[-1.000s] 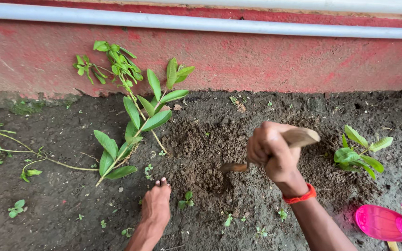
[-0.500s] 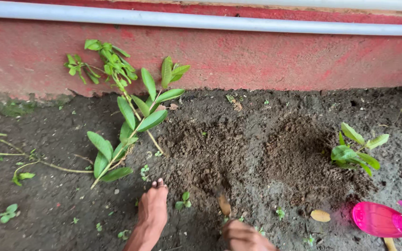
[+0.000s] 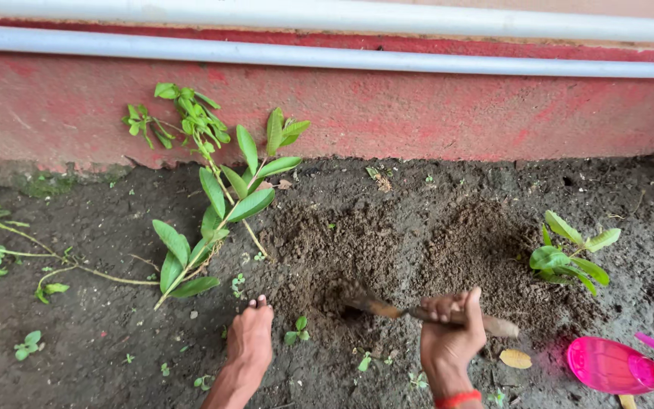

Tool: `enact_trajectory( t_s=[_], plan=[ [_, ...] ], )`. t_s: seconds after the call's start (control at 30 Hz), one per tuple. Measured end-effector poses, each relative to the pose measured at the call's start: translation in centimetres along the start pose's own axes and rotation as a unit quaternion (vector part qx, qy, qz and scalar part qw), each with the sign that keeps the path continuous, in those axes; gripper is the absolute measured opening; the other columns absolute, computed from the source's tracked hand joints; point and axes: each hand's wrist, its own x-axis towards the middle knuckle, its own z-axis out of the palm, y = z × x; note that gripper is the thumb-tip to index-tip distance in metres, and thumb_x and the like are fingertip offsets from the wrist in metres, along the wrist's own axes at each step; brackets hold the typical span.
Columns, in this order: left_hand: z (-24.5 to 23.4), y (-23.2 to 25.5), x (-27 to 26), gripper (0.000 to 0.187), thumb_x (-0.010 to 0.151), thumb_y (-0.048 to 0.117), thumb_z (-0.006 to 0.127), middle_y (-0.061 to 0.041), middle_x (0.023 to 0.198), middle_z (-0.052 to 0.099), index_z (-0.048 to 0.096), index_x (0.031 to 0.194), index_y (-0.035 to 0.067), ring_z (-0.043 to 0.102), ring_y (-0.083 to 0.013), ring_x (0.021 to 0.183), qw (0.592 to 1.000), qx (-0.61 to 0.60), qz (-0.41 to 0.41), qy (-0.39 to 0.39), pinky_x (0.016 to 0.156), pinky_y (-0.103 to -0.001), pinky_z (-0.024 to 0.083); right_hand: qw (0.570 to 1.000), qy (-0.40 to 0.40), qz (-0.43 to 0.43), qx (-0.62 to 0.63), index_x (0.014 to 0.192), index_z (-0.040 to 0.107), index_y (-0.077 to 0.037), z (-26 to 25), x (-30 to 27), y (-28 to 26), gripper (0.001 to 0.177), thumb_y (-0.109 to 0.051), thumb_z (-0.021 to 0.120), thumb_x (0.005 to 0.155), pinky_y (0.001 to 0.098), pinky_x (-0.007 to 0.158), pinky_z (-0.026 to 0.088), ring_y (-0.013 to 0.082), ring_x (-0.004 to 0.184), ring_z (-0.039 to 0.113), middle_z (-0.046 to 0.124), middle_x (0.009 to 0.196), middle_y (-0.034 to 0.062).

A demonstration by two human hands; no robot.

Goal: The person digs a small hole in a garden bed using a handheld trowel and then places a small sapling into the soil.

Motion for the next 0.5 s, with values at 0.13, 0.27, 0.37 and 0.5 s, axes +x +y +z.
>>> enact_trajectory(
  t_s=[0.13,0.27,0.37,0.5],
  plan=[
    [-0.8,0.5,-0.2,0.069,0.107,0.051,0.032,-0.019,0.077,0.071,0.073,0.083,0.001,0.066,-0.0327,0.07,0.999,0.038,-0.02,0.004,0.064,-0.049,0.046,0.966,-0.213,-0.107,-0.104,0.061,0.044,-0.014,10.3,3.6,-2.5,0.051,-0.038,0.063,0.102,0.0301,0.034,0.038,0.0098,0.038,0.039,0.039,0.051,-0.0026],
    [0.2,-0.6,0.5,0.067,0.109,0.046,0.027,-0.021,0.077,0.075,0.072,0.086,0.001,0.072,-0.0366,0.07,0.999,0.038,0.006,-0.004,0.065,-0.053,0.054,0.892,-0.38,-0.179,-0.17,0.064,0.045,-0.013,19.3,4.5,-6.6,0.047,-0.034,0.061,0.102,0.0292,0.038,0.037,0.0084,0.042,0.038,0.043,0.053,-0.0008],
    [0.9,-1.8,1.6,0.06,0.107,0.04,0.024,-0.023,0.079,0.071,0.07,0.09,0.005,0.07,-0.0419,0.073,0.926,0.271,0.249,0.085,0.065,-0.053,0.057,0.871,-0.43,-0.141,-0.189,0.064,0.047,-0.009,20.5,4.2,-6.4,0.049,-0.032,0.059,0.105,0.0288,0.04,0.037,0.0073,0.042,0.04,0.045,0.054,0.0002],
    [1.2,-2.4,2.0,0.064,0.11,0.04,0.022,-0.023,0.076,0.072,0.069,0.089,0.003,0.072,-0.0403,0.072,0.974,0.172,0.149,0.018,0.067,-0.052,0.057,0.804,-0.405,-0.188,-0.394,0.054,0.049,-0.013,16.5,4.7,2.4,0.045,-0.023,0.059,0.096,0.0255,0.032,0.033,0.006,0.036,0.041,0.05,0.045,-0.0018]
  ],
)
